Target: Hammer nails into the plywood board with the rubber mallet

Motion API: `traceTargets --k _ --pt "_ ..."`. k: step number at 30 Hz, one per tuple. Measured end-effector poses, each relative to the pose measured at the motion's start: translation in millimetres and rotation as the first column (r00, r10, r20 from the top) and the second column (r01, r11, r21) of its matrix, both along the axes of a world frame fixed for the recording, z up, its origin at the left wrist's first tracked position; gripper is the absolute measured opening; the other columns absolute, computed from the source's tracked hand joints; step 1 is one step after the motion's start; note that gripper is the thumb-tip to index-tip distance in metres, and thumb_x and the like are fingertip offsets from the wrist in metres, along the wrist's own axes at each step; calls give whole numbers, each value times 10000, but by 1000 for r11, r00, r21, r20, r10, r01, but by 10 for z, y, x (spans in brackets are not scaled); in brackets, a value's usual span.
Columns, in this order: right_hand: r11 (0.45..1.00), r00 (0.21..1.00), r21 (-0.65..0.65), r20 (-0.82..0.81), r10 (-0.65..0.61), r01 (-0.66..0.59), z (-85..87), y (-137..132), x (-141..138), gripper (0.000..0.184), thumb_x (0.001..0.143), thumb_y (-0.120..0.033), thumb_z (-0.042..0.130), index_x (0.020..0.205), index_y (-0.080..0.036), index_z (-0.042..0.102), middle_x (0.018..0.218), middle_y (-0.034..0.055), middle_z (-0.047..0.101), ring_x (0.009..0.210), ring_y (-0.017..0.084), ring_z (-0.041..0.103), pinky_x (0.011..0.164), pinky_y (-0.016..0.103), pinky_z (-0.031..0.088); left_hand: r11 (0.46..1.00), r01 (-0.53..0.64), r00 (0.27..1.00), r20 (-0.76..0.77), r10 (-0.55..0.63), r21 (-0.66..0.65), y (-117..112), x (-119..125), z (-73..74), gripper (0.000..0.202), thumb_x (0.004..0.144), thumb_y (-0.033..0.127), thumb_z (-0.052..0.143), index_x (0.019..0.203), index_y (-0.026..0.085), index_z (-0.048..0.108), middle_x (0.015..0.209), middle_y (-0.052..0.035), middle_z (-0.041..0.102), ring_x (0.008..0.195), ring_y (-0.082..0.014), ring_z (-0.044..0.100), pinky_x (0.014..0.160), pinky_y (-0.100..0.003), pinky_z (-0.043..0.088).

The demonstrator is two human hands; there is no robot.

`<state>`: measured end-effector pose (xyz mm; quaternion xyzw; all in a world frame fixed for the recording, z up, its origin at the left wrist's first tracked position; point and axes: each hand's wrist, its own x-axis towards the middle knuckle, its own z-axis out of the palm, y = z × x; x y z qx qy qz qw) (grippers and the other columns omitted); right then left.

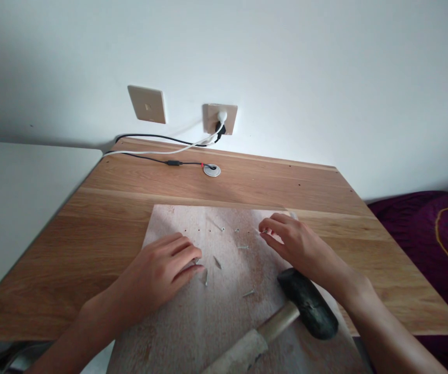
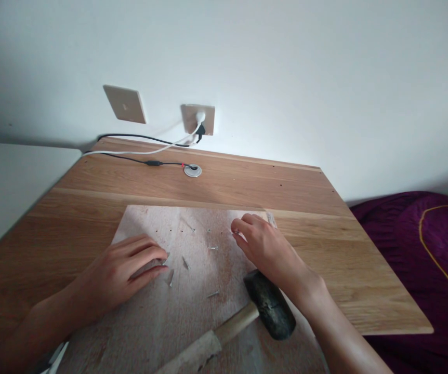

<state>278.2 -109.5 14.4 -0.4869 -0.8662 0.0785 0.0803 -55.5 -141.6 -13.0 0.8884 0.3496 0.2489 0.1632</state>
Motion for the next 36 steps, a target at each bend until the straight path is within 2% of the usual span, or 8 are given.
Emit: traceTargets --k 6,11,13,17,22,27,32,36 --pt "1000 999 28 -40 -6 8 -35 9 35 155 1020 -86 596 1018 -188 713 984 95 766 852 234 734 768 359 566 994 -19 1000 19 17 110 260 46 158 150 1081 209 594 968 194 692 915 -29 712 862 -184 668 773 -312 517" --pt "999 995 41 -97 -29 33 17 -32 11 184 1022 -87 556 995 -205 695 970 85 753 862 234 720 779 363 552 997 42 999 -10 -41 62 485 244 257 117 1066 152 608 1075 191 718 1006 -34 747 938 -187 705 833 -315 540" --pt "1000 984 -10 -176 -31 29 77 -102 -45 147 1047 -131 571 1008 -214 686 958 64 752 844 211 708 772 335 541 997 76 994 -77 -73 30 555 334 257 123 1058 135 617 1087 183 726 1037 -44 754 982 -199 713 853 -320 542" --pt "969 960 -233 -281 12 -81 205 -311 -253 93 1043 -148 642 1003 -223 679 889 4 728 751 154 668 706 267 504 994 104 979 -177 -97 28 655 459 191 146 1011 62 636 1026 161 743 998 -59 750 971 -221 715 838 -332 540" --pt "920 971 -345 -205 121 -188 236 -429 -555 128 1018 -71 683 963 -186 696 907 24 734 775 160 671 677 277 464 991 137 975 -174 -135 1 688 510 128 216 957 -18 642 963 171 746 967 -40 753 927 -208 715 797 -307 517" --pt "943 985 -286 -66 160 -172 201 -416 -666 115 1031 -103 700 939 -169 686 943 51 734 812 190 688 700 313 485 989 147 968 -209 -137 32 678 523 144 237 961 -43 601 934 160 719 934 -39 736 872 -199 694 746 -305 492" --pt "962 986 -217 -69 152 -163 193 -438 -579 83 1047 -157 700 966 -171 685 962 54 727 817 202 698 672 323 485 961 219 935 -317 -157 170 676 547 165 174 977 -13 624 919 136 693 922 -61 722 821 -210 667 734 -329 500" --pt "983 991 -148 -95 93 -106 173 -355 -454 54 1059 -148 666 1040 -176 708 978 58 737 866 224 725 738 345 526 923 240 928 -349 -128 300 700 567 133 139 965 6 671 911 131 696 867 -59 708 803 -219 658 742 -340 509"
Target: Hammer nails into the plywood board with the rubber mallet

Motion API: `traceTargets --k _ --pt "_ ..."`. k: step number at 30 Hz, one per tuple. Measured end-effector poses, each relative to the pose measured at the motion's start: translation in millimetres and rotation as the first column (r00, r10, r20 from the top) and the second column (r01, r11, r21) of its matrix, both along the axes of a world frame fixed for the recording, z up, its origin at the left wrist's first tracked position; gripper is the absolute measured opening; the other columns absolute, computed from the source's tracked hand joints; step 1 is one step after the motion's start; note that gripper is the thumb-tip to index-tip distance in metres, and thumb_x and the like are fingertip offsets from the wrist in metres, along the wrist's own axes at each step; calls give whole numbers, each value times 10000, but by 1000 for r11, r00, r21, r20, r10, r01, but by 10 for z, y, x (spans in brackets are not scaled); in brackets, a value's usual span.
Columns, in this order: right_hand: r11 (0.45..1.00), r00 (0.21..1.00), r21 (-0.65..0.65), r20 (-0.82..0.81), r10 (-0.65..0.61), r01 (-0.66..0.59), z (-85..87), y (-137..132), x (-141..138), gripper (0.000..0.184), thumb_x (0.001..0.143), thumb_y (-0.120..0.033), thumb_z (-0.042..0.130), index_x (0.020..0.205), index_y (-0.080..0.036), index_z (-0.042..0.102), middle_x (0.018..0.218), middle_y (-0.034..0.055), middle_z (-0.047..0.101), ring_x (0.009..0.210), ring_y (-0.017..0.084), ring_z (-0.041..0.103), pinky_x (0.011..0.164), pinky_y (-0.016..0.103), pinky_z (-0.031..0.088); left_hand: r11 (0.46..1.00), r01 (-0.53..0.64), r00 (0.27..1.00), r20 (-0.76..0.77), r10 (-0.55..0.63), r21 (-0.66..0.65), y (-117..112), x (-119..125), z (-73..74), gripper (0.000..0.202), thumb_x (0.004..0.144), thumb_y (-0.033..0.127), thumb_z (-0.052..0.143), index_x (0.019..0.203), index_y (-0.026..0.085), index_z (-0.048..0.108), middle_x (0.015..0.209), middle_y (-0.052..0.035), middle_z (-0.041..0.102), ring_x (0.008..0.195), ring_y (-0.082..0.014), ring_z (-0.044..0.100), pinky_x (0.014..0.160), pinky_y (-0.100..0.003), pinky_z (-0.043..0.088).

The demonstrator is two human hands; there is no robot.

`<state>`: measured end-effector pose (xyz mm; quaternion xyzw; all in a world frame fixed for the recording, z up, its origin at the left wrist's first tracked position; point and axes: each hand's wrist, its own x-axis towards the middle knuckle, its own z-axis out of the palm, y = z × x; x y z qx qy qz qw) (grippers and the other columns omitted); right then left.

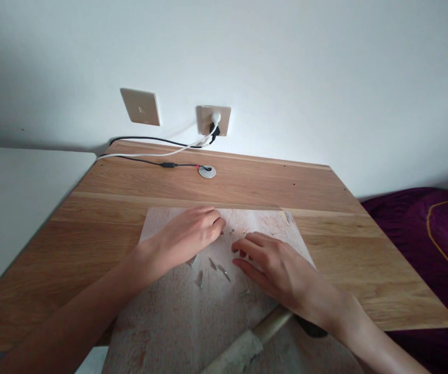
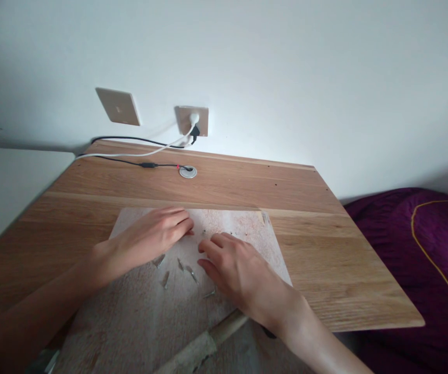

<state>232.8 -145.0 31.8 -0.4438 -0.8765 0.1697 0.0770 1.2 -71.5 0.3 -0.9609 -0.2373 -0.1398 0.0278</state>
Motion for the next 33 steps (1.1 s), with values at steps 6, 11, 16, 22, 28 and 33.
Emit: traceTargets --k 6,11,16,22,28,33 --pt "986 991 125 52 -119 112 -2 287 67 83 1061 -139 650 1089 -168 722 1018 88 781 922 255 762 816 367 558 998 -56 994 99 56 -3 6 -15 -11 96 1027 146 684 931 151 693 881 -49 696 851 -227 662 787 -354 520" --pt "990 985 135 161 -58 36 -48 427 -40 72 1066 -163 642 1047 -193 704 1020 83 785 928 238 767 777 326 550 985 -62 964 248 101 -160 -190 -173 46 108 1058 170 656 952 168 678 922 -24 700 843 -184 644 766 -313 485" --pt "982 969 187 242 -57 11 -113 486 -107 110 1054 -222 678 944 -216 683 917 63 765 827 218 740 690 306 500 954 -61 933 323 159 -295 -653 -400 19 203 1099 184 570 904 189 626 865 -7 665 819 -179 618 728 -303 470" --pt "978 968 208 246 -42 -10 -174 519 -94 157 1055 -219 666 899 -208 674 874 61 742 787 211 714 662 309 449 939 -94 926 317 204 -331 -1142 -521 -106 254 1119 163 503 883 210 588 819 10 664 754 -168 610 673 -289 462" --pt "978 974 202 228 -1 -46 -262 545 -65 161 1052 -154 609 915 -208 674 870 58 723 761 205 672 649 319 414 937 -118 908 347 236 -327 -1278 -553 -198 217 1126 237 527 918 221 590 820 9 675 753 -171 626 670 -285 488" --pt "976 984 192 166 67 -99 -286 541 -49 199 1032 -73 575 903 -204 651 879 53 680 794 201 633 668 314 403 928 -122 894 367 256 -351 -1294 -554 -195 245 1146 350 497 966 223 603 850 1 678 769 -170 646 679 -286 515"
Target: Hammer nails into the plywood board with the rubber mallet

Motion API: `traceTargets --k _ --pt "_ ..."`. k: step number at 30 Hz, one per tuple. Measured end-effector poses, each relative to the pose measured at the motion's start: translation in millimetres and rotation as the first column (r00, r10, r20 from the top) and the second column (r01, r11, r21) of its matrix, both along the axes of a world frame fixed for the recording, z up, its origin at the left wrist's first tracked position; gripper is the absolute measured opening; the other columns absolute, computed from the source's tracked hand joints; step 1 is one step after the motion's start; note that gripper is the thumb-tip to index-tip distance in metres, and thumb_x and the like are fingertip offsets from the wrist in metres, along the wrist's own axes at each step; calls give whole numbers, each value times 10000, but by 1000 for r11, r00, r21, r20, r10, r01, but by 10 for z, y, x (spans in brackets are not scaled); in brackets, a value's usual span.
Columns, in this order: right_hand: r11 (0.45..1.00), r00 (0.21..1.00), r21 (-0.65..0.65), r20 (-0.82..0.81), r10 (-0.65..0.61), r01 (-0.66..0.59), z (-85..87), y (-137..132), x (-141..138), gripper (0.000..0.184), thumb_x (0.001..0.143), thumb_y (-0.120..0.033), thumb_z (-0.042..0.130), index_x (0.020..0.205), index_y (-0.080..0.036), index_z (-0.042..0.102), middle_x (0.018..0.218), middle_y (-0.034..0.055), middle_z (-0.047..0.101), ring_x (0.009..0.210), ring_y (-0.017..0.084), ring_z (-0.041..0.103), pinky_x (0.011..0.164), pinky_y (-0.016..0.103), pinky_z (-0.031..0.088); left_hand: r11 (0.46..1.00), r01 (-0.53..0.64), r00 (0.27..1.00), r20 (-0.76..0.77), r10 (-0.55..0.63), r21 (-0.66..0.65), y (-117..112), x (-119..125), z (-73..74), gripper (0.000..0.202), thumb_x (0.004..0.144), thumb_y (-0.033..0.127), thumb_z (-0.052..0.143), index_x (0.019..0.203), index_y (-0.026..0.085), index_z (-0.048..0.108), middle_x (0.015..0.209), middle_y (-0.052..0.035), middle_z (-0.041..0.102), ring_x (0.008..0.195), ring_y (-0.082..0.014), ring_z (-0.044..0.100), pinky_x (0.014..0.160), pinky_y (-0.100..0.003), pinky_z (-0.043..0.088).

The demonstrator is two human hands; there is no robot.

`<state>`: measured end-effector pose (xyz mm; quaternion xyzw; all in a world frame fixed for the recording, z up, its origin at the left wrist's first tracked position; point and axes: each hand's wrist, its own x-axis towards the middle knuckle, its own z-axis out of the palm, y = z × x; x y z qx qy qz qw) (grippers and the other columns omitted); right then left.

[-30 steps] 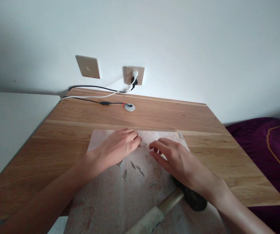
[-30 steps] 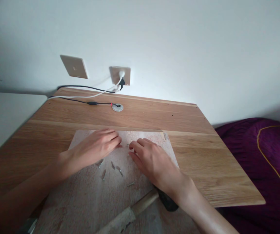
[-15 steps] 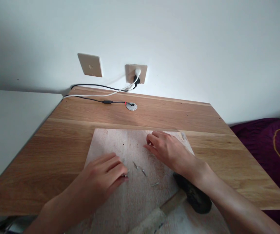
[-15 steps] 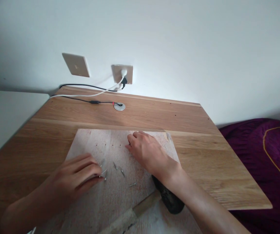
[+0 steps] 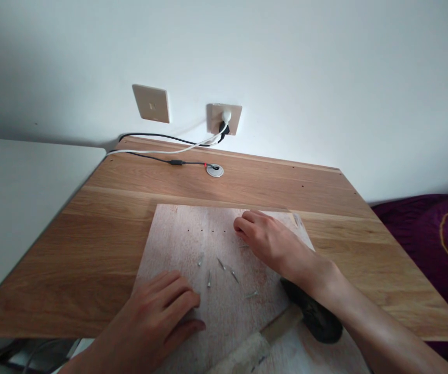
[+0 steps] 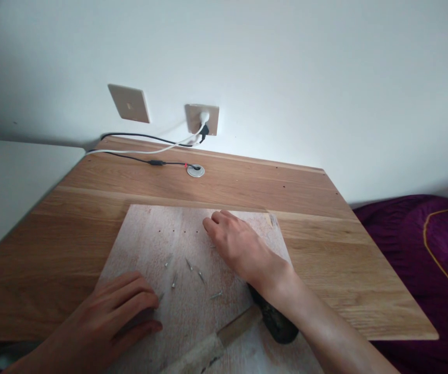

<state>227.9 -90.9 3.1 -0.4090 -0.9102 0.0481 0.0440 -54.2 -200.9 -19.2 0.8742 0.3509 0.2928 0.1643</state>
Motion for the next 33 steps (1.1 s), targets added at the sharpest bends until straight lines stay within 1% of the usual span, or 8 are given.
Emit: traceTargets --k 8,14,18,20,22,24,28,33 --pt "997 994 -25 -80 70 -72 59 -2 20 247 996 14 540 910 -186 655 958 74 674 846 204 611 732 311 439 1000 -21 1000 7 21 -22 -15 -72 12 171 1131 252 510 1010 229 629 884 4 701 796 -175 659 703 -294 529" --pt "998 991 -56 -126 34 -41 262 -59 12 250 1030 -14 524 940 -172 696 962 80 705 843 202 645 737 322 479 998 -2 1000 4 2 -55 -28 -99 30 188 1109 175 498 999 230 640 878 7 706 796 -174 661 715 -294 540" --pt "973 969 -213 -245 34 -88 416 -137 -3 150 1057 -89 603 1035 -185 716 978 56 743 861 184 689 764 306 514 999 16 1000 13 -15 -52 -26 -48 35 234 1116 143 459 993 229 639 865 9 702 777 -161 657 695 -270 531" --pt "940 968 -308 -241 70 -145 454 -171 -30 156 1076 -93 600 1032 -181 721 983 54 756 896 184 695 785 301 520 999 12 1000 18 -11 -47 -17 -21 35 243 1116 138 453 991 228 640 859 7 699 777 -158 657 693 -260 529" --pt "917 971 -355 -211 109 -181 462 -193 -61 203 1096 -91 574 981 -170 722 960 58 754 916 193 686 798 309 519 999 3 1000 23 -2 -41 -8 -4 33 246 1116 138 452 985 227 640 857 3 697 775 -158 656 691 -254 527" --pt "922 973 -344 -201 111 -177 450 -202 -74 206 1101 -96 569 986 -163 725 979 71 752 940 207 683 814 324 527 999 4 1000 29 -3 -35 -3 -4 27 245 1117 142 451 985 226 639 858 1 695 772 -157 653 681 -248 524" --pt "951 975 -293 -218 36 -101 423 -220 3 167 1086 -111 595 1180 -177 716 1119 99 751 1018 229 712 870 351 561 999 1 1000 32 0 -32 -15 -34 7 244 1124 154 449 997 224 645 866 0 696 778 -157 655 687 -247 526" --pt "972 959 -232 -281 -38 -29 386 -328 248 197 1140 -251 540 1250 -215 699 1157 102 750 1036 242 730 919 397 591 999 -3 1000 13 3 -41 -29 -8 -4 239 1111 136 461 981 223 642 858 0 691 775 -167 646 683 -261 514"
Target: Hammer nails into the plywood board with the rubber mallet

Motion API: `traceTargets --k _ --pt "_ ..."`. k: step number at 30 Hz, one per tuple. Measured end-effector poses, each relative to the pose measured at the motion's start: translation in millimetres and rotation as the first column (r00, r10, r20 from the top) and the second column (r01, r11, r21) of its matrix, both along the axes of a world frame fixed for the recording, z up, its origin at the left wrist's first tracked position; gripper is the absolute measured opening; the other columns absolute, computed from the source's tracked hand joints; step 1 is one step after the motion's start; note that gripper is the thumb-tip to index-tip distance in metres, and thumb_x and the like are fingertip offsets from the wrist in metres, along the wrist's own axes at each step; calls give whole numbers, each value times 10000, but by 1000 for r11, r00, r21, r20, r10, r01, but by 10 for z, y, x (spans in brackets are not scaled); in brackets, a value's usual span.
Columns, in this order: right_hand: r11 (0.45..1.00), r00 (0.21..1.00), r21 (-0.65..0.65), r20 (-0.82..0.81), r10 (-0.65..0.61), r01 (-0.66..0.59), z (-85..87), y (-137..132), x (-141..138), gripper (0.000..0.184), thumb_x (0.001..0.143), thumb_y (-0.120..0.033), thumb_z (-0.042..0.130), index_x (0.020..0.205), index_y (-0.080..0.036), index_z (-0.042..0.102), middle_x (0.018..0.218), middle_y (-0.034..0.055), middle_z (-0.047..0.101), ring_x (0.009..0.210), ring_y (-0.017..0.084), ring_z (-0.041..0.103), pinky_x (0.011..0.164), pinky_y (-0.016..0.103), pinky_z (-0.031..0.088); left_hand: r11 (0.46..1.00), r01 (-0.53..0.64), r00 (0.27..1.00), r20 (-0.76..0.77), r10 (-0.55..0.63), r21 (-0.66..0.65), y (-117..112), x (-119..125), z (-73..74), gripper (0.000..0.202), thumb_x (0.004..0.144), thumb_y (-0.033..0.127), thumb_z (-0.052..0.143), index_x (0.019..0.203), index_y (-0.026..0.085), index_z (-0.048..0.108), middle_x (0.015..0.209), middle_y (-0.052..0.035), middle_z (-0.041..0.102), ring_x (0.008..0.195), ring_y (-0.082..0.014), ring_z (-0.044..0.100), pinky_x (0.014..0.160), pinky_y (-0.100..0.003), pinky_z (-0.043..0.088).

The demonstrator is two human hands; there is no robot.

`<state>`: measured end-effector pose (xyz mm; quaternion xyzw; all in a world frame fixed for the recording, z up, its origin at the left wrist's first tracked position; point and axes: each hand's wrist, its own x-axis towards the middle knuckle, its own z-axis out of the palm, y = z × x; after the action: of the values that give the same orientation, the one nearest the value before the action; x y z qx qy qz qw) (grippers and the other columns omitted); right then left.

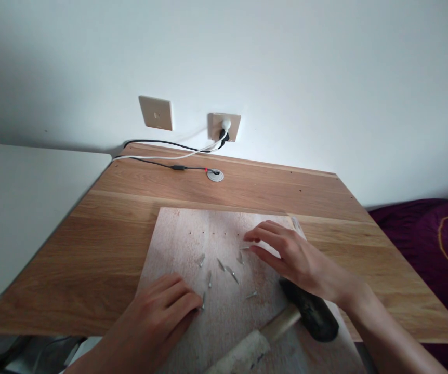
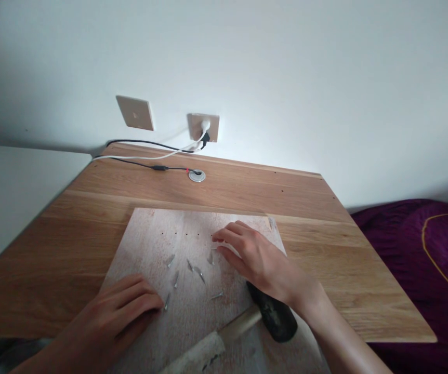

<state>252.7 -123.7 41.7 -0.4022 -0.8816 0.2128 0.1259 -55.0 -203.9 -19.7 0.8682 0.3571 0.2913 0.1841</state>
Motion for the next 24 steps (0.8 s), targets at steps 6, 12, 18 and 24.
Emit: traceTargets --k 6,12,18,24 --pt "979 981 77 -59 -182 187 -91 -290 313 228 1127 -346 547 1246 -269 725 1185 94 763 1024 248 761 865 382 653 999 17 1000 -9 -18 -30 46 91 25 220 1076 101 504 954 227 636 876 3 701 818 -180 652 717 -275 500" --pt "893 887 37 -138 -441 449 -203 -692 503 247 1096 -413 582 1217 -276 748 1183 104 772 874 232 767 466 252 574 1000 -26 999 24 25 9 68 -10 65 180 1091 159 527 995 232 661 874 8 716 800 -163 669 729 -271 512" --pt "846 839 0 -128 -528 533 -391 -979 687 328 1079 -459 592 1347 -316 716 1342 105 749 1069 286 794 756 347 694 996 -81 996 51 79 41 -51 -163 59 109 1077 248 596 1011 250 682 895 11 738 829 -153 699 769 -238 564" --pt "699 705 105 -172 -688 707 -712 -1247 988 455 1077 -528 539 1439 -294 686 1456 122 710 1226 330 761 1018 476 657 918 -395 915 103 390 37 -395 -509 -185 150 1081 369 592 1011 272 683 901 -6 749 809 -168 738 726 -240 630"
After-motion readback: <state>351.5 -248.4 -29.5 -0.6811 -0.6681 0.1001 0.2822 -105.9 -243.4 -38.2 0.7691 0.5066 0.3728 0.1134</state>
